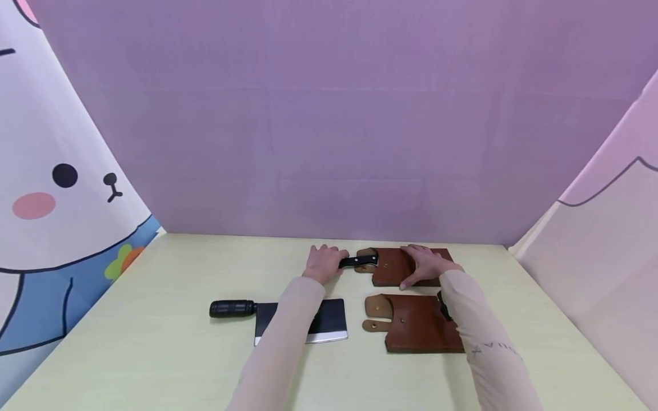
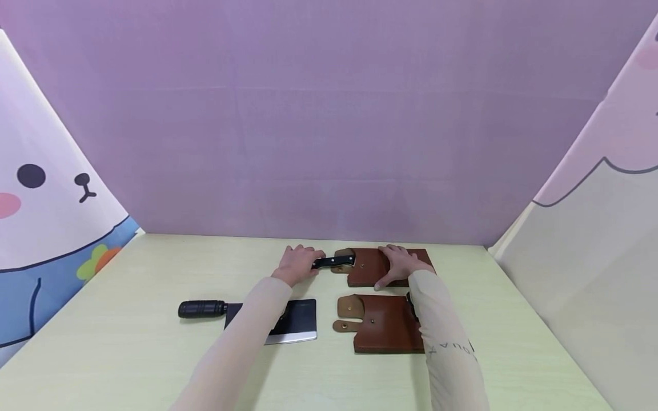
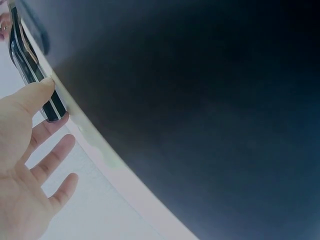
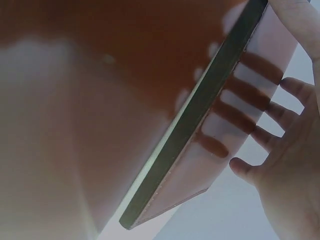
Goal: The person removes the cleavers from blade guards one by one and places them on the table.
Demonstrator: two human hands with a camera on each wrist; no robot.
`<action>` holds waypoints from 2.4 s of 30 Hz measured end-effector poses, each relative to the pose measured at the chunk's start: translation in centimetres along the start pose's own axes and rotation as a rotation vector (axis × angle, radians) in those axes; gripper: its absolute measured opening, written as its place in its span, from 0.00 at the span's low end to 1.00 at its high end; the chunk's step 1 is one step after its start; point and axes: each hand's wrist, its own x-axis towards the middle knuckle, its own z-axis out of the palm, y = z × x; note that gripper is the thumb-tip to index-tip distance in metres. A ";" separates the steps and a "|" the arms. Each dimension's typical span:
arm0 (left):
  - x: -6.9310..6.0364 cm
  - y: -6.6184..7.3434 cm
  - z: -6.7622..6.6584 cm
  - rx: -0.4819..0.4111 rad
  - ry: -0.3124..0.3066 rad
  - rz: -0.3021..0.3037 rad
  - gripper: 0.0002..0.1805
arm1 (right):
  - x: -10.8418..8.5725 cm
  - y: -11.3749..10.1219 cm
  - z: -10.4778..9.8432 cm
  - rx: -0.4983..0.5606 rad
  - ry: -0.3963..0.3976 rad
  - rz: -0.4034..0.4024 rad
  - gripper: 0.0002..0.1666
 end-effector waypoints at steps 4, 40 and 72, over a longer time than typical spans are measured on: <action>0.1 0.0 0.1 0.007 0.010 0.001 0.23 | 0.2 0.1 0.1 0.000 -0.016 -0.005 0.67; -0.2 -0.4 -0.1 -0.046 -0.005 0.030 0.21 | 0.1 -0.4 0.6 -0.014 0.065 -0.115 0.60; 0.3 -0.8 -0.1 -0.008 0.042 0.044 0.15 | -0.7 -1.4 0.1 -0.109 0.169 -0.159 0.63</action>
